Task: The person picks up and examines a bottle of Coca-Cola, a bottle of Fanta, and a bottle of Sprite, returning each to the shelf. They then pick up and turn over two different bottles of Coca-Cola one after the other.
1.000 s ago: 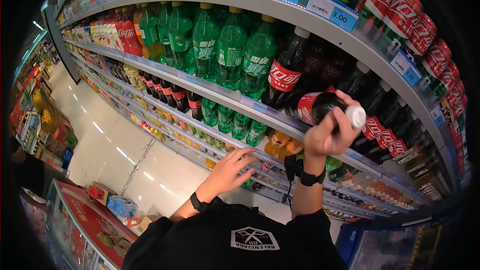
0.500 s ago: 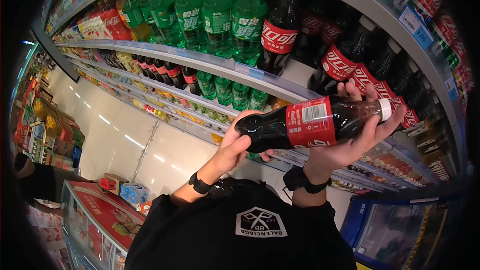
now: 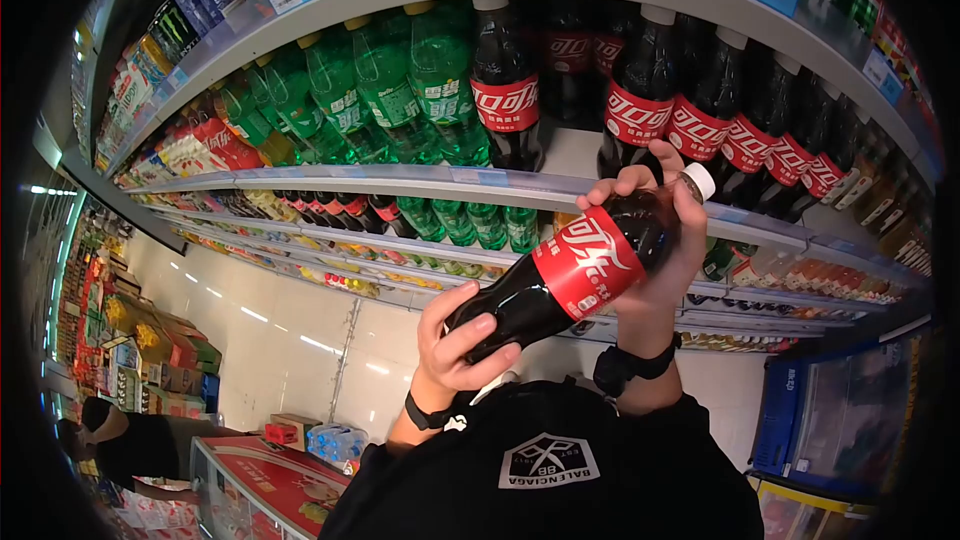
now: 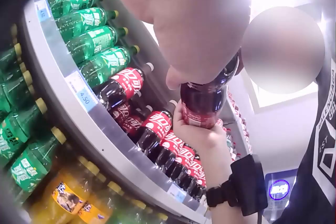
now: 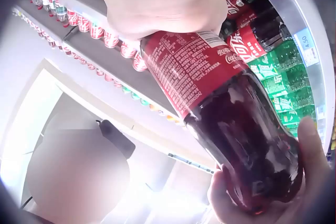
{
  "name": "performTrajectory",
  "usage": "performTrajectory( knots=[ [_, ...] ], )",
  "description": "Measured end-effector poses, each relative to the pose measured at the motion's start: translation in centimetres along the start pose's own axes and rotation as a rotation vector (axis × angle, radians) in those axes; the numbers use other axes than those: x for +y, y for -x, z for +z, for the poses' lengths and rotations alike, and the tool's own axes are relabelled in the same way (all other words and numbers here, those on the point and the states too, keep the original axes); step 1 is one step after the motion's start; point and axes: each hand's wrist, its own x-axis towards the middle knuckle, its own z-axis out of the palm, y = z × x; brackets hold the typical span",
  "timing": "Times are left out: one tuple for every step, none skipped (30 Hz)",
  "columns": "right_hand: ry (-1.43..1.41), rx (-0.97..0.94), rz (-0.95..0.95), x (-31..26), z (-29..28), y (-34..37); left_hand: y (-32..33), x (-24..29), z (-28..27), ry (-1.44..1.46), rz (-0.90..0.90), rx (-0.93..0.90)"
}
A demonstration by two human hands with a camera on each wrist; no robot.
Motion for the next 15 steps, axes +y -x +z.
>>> performTrajectory(
  knots=[
    [-0.004,0.007,-0.007,-0.1,-0.1,0.0,0.0,0.1,-0.2,0.049,-0.071,-0.032],
    [0.012,-0.025,-0.014,-0.2,-0.1,0.1,-0.1,0.5,0.2,0.129,-0.2,-0.003],
    [0.029,-0.058,-0.021,-0.3,-0.2,0.0,-0.1,1.0,0.8,0.207,-0.329,0.025],
    [0.006,-0.122,-0.026,-0.2,-0.9,-0.1,0.0,1.3,0.9,0.21,-0.327,0.016],
    [0.003,-0.116,-0.03,-0.1,-0.8,-0.1,0.1,1.7,0.8,0.379,-0.561,-0.014],
    [0.026,-0.098,-0.03,0.0,-0.6,0.0,0.2,2.1,0.8,0.547,-0.796,-0.043],
    [0.05,-0.085,-0.029,0.1,-0.4,-0.2,0.2,2.4,1.0,0.712,-1.027,-0.069],
    [0.1,0.0,-0.031,0.3,-0.1,-0.2,0.2,2.4,1.3,0.87,-1.14,-0.075],
    [0.093,-0.006,-0.037,0.4,0.0,-0.4,-0.9,2.6,1.3,1.025,-1.221,-0.114],
    [0.089,0.033,-0.016,0.5,0.1,-0.4,-0.4,2.4,1.3,1.185,-1.291,-0.147],
    [0.087,0.073,0.006,0.6,0.2,-0.5,0.1,2.3,1.3,1.35,-1.361,-0.181],
    [0.115,0.113,0.011,0.8,0.3,-0.5,-0.3,3.1,2.3,1.268,-1.381,-0.145],
    [0.115,0.118,0.006,1.0,0.0,-0.4,0.3,2.7,2.0,1.269,-1.383,-0.152],
    [0.043,0.034,0.036,1.4,-0.6,-0.4,1.0,2.1,1.6,1.58,-1.486,-0.122],
    [-0.028,-0.05,0.067,1.7,-1.3,-0.4,1.5,1.9,1.4,1.897,-1.576,-0.083]
  ],
)
